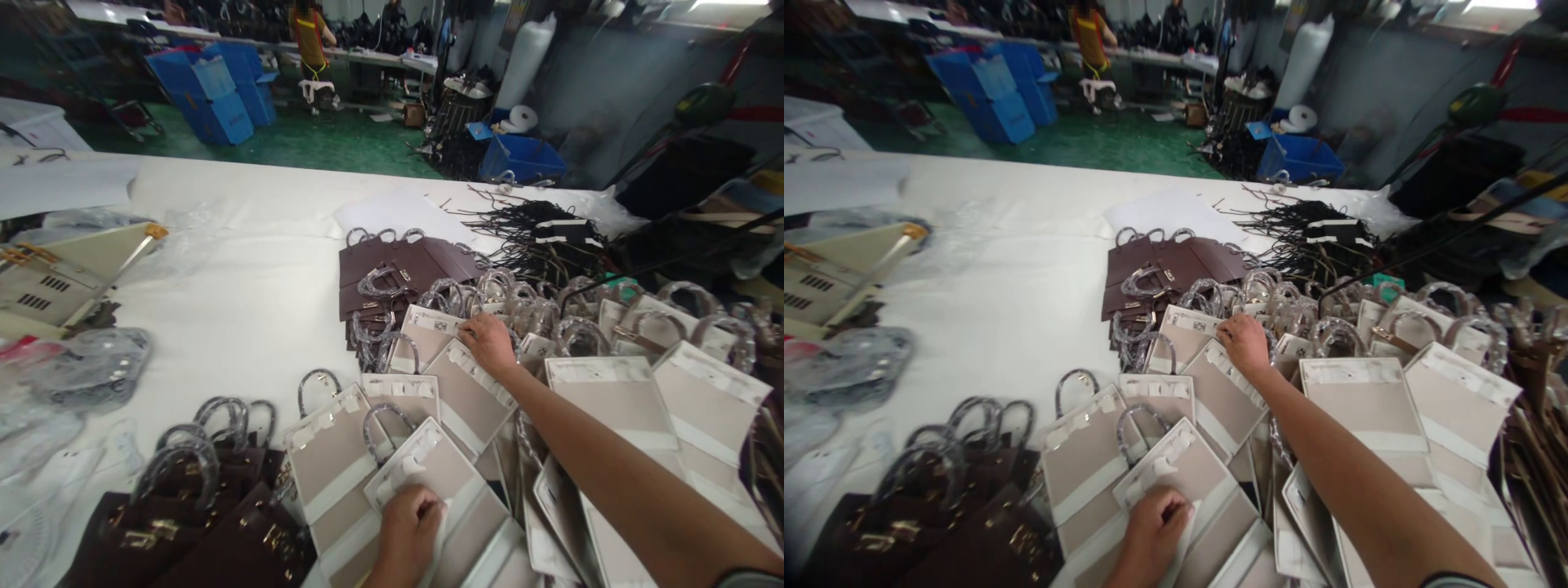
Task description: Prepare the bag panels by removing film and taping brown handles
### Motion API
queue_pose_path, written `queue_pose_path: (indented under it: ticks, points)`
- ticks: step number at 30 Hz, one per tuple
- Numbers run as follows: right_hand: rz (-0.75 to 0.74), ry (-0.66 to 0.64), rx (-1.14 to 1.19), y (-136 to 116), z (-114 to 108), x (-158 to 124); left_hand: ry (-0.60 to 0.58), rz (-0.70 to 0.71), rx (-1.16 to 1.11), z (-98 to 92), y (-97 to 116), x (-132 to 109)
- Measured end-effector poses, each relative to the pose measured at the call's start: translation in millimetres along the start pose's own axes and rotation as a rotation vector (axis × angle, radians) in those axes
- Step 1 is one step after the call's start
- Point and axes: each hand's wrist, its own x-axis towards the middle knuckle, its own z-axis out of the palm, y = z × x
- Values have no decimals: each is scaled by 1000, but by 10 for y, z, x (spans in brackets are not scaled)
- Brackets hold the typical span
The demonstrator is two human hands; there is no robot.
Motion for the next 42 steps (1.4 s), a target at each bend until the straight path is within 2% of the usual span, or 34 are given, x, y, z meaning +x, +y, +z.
queue_pose_path:
  ticks: [5, 9, 12, 15, 17, 19, 21, 23, 24, 27, 30, 33, 36, 42]
  points:
    - [105, 93, -14, 23, 57, 17, -4, 4, -23, 2, -34, -3]
    - [225, 23, 171, 92, 76, 122, -25, 1, -102, -50, -4, -26]
    - [225, -7, 247, 121, -26, 240, -18, -31, -160, -103, 62, -98]
    - [208, 65, 274, 10, -254, 207, 10, -38, -174, -140, 103, -205]
    - [173, 105, 299, -194, -417, -26, 50, -31, -177, -151, 98, -272]
    - [105, -10, 413, -494, -517, -464, 98, -32, -186, -151, 73, -321]
    - [44, -390, 659, -836, -513, -1040, 140, -43, -200, -144, 42, -353]
    - [91, -714, 882, -1145, -419, -1614, 167, -51, -205, -130, 19, -379]
    - [159, -774, 960, -1267, -357, -1856, 174, -57, -205, -122, 16, -393]
    - [311, -690, 1057, -1469, -228, -2290, 167, -68, -213, -97, 51, -459]
    - [276, -564, 989, -1474, -265, -2366, 115, -14, -314, -87, 173, -549]
    - [210, -509, 937, -1417, -411, -2314, 26, 66, -388, -107, 340, -625]
    - [110, -512, 829, -1390, -571, -2264, -28, 122, -271, -132, 446, -664]
    - [-162, -586, 406, -1435, -789, -2164, 59, 87, 7, -114, 347, -650]
